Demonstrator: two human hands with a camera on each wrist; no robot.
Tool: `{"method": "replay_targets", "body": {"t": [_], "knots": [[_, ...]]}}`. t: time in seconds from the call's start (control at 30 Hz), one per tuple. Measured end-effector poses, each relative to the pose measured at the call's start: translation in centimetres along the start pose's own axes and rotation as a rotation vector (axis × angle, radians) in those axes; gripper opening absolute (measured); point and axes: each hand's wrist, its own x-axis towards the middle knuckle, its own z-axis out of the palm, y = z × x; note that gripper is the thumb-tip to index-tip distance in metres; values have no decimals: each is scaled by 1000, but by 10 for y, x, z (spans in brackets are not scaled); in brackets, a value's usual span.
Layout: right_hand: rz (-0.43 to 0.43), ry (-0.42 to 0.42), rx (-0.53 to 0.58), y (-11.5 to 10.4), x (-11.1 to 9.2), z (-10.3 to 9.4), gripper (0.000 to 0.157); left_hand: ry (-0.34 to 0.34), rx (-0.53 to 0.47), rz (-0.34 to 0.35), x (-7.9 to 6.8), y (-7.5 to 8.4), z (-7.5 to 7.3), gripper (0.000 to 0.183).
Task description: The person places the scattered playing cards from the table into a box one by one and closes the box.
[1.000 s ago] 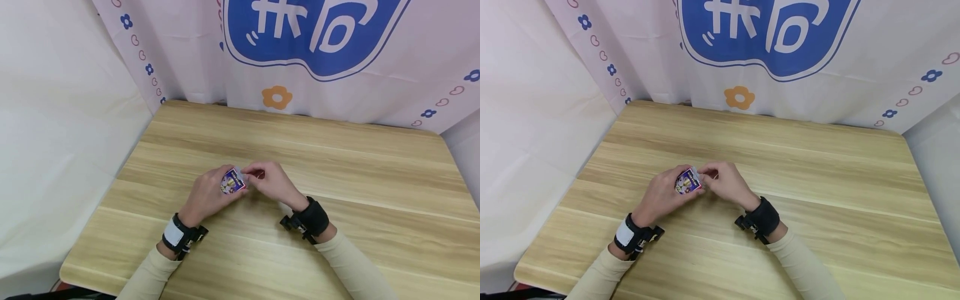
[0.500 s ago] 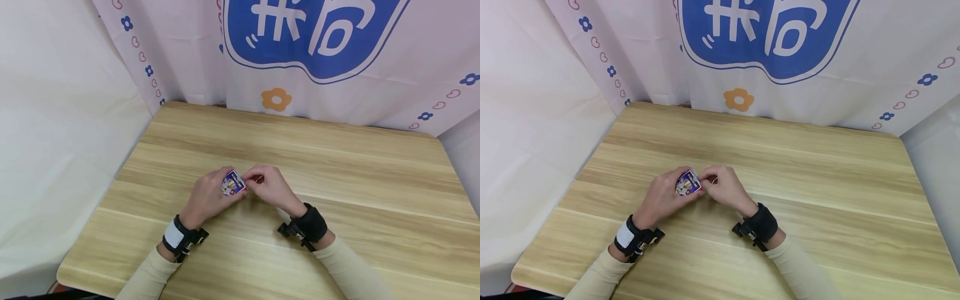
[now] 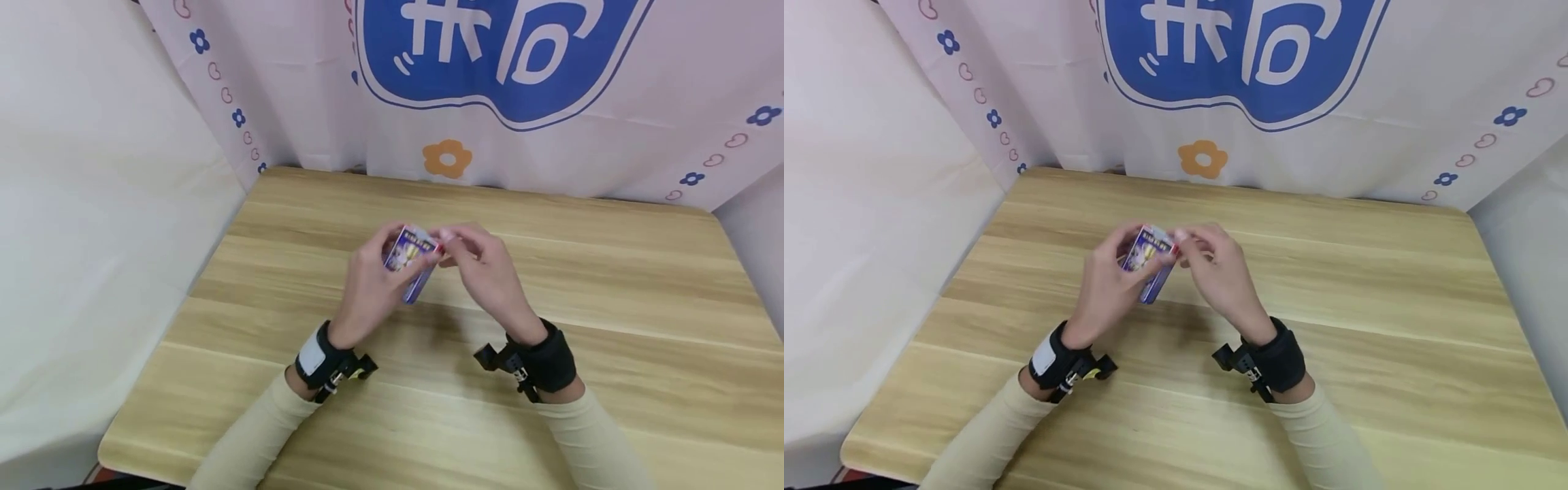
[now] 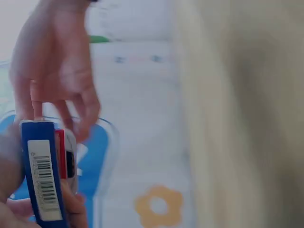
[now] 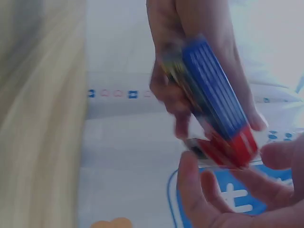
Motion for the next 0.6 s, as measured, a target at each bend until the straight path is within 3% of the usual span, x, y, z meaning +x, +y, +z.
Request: {"method": "replay_targets", "body": {"t": [0.17, 0.27, 0.33, 0.43, 0.6], "knots": [[-105, 259, 245, -18, -3, -13, 42, 102, -251, 60, 33, 44, 19, 47], [-239, 453, 320, -24, -7, -18, 43, 111, -404, 68, 39, 65, 28, 45], [-326, 533, 351, -27, -10, -21, 40, 118, -495, 71, 37, 75, 29, 46], [-440, 556, 358, -31, -16, -27, 32, 103, -552, 115, 32, 87, 24, 41], [-536, 487, 344, -40, -21, -32, 36, 35, -516, 221, 32, 94, 7, 37]]}}
